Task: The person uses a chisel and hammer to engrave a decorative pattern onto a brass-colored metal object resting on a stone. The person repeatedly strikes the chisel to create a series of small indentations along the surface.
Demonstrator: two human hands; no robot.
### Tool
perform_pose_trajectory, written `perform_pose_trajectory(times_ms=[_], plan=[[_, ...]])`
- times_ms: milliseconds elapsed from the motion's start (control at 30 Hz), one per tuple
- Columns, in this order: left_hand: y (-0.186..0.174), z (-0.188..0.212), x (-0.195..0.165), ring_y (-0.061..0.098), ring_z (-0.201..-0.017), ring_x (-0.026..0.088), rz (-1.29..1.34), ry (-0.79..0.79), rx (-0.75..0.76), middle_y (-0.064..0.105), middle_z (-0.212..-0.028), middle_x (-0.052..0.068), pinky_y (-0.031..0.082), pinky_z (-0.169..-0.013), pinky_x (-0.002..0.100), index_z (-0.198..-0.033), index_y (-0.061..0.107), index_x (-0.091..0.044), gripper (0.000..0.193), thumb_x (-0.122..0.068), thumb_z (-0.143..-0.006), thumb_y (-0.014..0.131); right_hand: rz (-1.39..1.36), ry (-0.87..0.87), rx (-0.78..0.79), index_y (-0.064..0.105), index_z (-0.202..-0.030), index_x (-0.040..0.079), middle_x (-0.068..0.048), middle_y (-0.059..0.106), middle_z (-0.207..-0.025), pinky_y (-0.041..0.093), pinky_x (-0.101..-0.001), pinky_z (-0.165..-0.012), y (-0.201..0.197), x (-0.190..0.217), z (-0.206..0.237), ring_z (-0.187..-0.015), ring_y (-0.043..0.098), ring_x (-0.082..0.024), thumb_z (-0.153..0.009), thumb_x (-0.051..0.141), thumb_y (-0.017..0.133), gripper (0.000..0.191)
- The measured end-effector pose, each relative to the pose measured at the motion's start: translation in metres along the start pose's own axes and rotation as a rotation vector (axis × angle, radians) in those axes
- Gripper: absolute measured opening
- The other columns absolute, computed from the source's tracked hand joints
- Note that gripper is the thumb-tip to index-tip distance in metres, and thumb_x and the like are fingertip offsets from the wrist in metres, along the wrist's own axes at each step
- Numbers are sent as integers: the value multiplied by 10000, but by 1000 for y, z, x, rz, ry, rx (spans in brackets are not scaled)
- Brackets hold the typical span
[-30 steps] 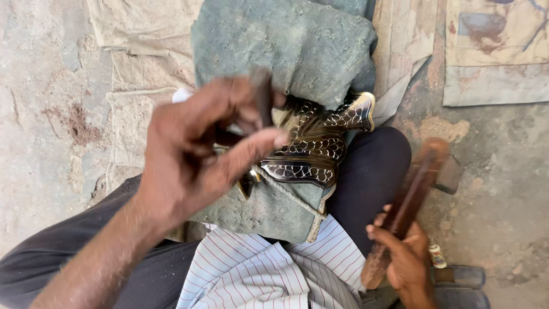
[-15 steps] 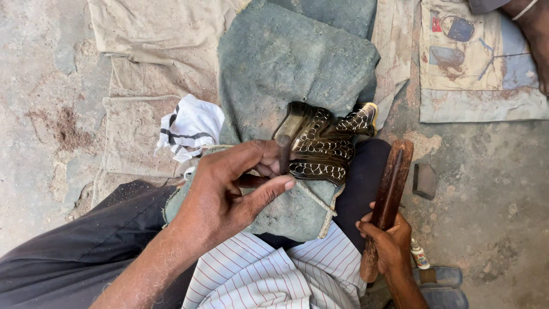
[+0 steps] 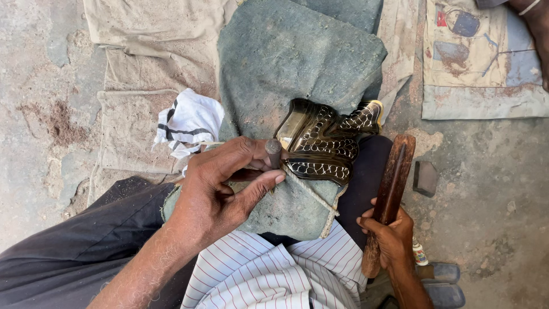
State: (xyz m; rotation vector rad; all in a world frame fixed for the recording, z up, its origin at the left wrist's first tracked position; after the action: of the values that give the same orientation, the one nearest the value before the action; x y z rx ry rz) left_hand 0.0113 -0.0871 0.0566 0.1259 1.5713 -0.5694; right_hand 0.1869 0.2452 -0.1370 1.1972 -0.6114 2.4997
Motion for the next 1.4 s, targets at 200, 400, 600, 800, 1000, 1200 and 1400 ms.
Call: perform_pose_trajectory(times_ms=[200,400,600,800,1000,1200,1400], plan=[[6,-8,-6,762,-874,111,-47,-38,-22,747,-954,39,681,-681,238,-1156,724,-58,305,-154,-876,795,-1,12,1,600,-1180,-43,-163,699,-812,579,-355,-565,1,8,-1,-669,695,-225,-746,-153,727,465],[26,-21,2,771,-857,124,-16,86,54,756,-1020,39,679,-695,233,-1191,718,-74,291,-162,-919,773,-20,-2,-22,609,-1196,-60,-151,685,-849,587,-345,-609,2,12,3,-692,681,-241,-721,-174,758,511],[43,-34,15,720,-918,108,38,263,38,735,-1018,23,644,-837,260,-1268,683,-96,313,-240,-1004,772,64,57,87,581,-1327,14,-157,711,-978,604,-435,-782,22,11,-33,-870,742,-293,-834,-84,658,509],[66,-35,50,705,-932,64,161,224,-30,703,-1028,2,675,-873,201,-1313,655,-119,351,-338,-1048,729,99,9,494,497,-1428,163,-145,737,-1130,562,-511,-913,22,-28,-65,-989,734,-297,-999,51,578,451],[69,-29,61,758,-931,89,143,169,-81,708,-1022,31,694,-858,223,-1313,654,-85,366,-329,-1049,724,1003,-647,793,712,-1190,324,122,753,-1103,495,-351,-1165,24,-35,-66,-1074,725,-60,-1010,182,519,300],[65,-37,43,777,-895,123,89,179,-64,735,-1040,60,707,-808,252,-1283,669,-77,363,-303,-1010,748,401,-26,273,643,-1236,139,-71,697,-1024,524,-419,-1021,21,-15,-47,-946,714,-209,-870,7,705,393],[62,-54,19,805,-873,155,59,99,171,780,-1040,64,723,-756,294,-1301,696,-105,405,-254,-932,773,-50,120,91,622,-1231,-41,-173,702,-927,613,-399,-745,-4,12,9,-838,718,-275,-742,-126,758,515]])
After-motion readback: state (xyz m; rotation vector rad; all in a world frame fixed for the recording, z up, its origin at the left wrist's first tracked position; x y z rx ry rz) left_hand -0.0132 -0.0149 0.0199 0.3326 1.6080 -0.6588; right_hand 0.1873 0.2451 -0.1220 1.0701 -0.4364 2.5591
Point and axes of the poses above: each hand's wrist, its own z-axis away from the middle knuckle, its own y-axis out of the palm, x = y × z, the point moved 2 cm from there along -z, towards the middle knuckle
